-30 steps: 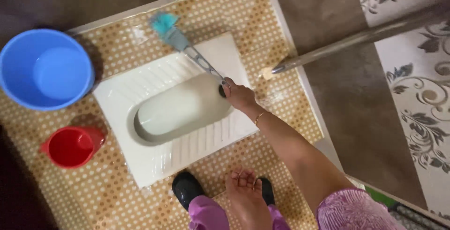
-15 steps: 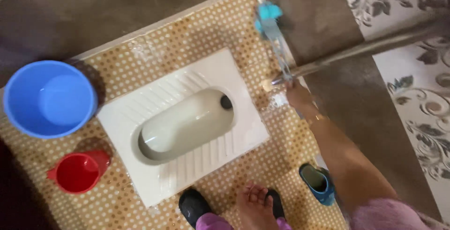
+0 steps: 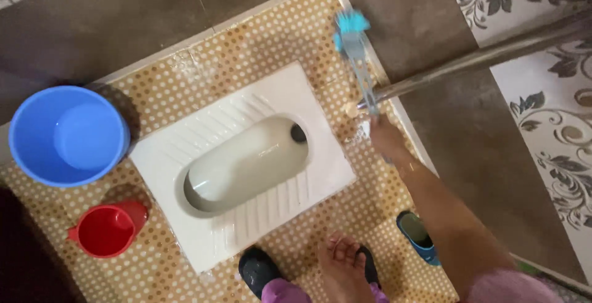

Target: Cleaning a squat toilet and the surrounding area using a brush and water.

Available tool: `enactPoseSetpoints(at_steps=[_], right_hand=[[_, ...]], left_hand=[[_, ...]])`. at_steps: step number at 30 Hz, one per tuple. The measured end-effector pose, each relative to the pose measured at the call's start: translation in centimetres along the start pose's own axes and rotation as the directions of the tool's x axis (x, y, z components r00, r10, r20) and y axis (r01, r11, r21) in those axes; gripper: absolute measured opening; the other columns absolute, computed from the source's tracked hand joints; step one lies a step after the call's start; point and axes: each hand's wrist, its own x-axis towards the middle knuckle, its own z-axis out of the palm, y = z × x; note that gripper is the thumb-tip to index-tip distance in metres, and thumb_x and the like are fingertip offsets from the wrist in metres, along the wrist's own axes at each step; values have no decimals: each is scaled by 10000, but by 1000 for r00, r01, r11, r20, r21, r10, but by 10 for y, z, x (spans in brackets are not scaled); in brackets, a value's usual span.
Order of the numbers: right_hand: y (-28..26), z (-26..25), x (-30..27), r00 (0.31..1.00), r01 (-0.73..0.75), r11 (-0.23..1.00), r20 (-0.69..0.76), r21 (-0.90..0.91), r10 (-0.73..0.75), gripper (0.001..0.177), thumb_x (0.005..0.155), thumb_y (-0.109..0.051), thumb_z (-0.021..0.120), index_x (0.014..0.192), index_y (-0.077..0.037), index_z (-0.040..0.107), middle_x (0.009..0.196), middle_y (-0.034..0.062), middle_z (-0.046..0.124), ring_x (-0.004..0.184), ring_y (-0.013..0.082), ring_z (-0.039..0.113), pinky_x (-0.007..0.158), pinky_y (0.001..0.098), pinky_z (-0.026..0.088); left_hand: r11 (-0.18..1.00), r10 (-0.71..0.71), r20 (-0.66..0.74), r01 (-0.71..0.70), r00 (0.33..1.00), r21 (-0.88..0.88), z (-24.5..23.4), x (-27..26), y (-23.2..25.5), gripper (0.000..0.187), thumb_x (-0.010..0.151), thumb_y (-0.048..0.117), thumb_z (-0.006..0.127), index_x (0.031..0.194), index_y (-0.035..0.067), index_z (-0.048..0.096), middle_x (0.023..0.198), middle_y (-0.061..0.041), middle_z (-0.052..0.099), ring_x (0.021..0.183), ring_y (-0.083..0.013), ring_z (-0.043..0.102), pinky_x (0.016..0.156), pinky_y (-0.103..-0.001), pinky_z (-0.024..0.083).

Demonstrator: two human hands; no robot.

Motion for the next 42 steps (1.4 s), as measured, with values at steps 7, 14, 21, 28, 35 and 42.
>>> enactPoseSetpoints(at_steps=[7, 14, 21, 28, 35, 42], right_hand=[[-29, 95, 81, 882, 447, 888, -111, -104, -457, 469, 1092, -327, 308, 1323, 31, 506, 1143, 270, 676, 969, 436, 693, 896, 595, 531], [22, 65, -7, 1000, 30, 995, -7, 95, -29, 621, 1078, -514, 224, 1508, -93, 380, 1156, 271, 699, 1057, 441, 704, 963, 545, 550], [53, 110, -40, 952, 254, 953, -129, -166, -276, 536, 1031, -536, 341, 1466, -258, 485, 1001, 259, 719, 924, 488, 679, 839, 587, 525], [35, 29, -70, 996, -85, 960, 41, 268, 77, 625, 1041, -517, 231, 1378, -64, 500, 1048, 340, 718, 920, 506, 746, 775, 600, 603], [122, 85, -41, 985, 147, 978, -116, 145, -130, 579, 1066, -479, 320, 1377, -43, 540, 1050, 314, 720, 906, 502, 702, 774, 611, 555], [146, 98, -121, 987, 160, 986, -8, -46, -161, 549, 1056, -473, 316, 1429, -125, 517, 1042, 287, 731, 893, 491, 684, 776, 619, 540]], left_hand=[[995, 101, 131, -98, 986, -29, -21, -1, -14, 425, 1003, 504, 442, 1028, 123, 631, 900, -29, 652, 843, -174, 608, 777, -366, 457], [990, 144, 130, -142, 981, -24, -31, -21, -10, 431, 989, 493, 439, 1056, 124, 652, 912, -41, 629, 882, -185, 583, 847, -379, 446], [996, 88, 187, -81, 978, -45, -39, -18, -11, 275, 977, 389, 523, 1024, 136, 618, 920, -20, 615, 883, -183, 565, 833, -366, 428], [982, 179, 75, -183, 981, 50, -40, -52, -7, 401, 1025, 488, 434, 1014, 122, 597, 912, -47, 590, 888, -211, 573, 833, -429, 454], [974, 202, 193, -177, 960, -140, -58, -37, -19, 325, 1011, 426, 433, 957, 145, 586, 909, -38, 626, 879, -186, 590, 836, -376, 441], [964, 232, 253, -187, 939, -190, -89, 15, -62, 290, 1037, 372, 442, 939, 135, 578, 899, -45, 611, 852, -198, 571, 768, -367, 436]])
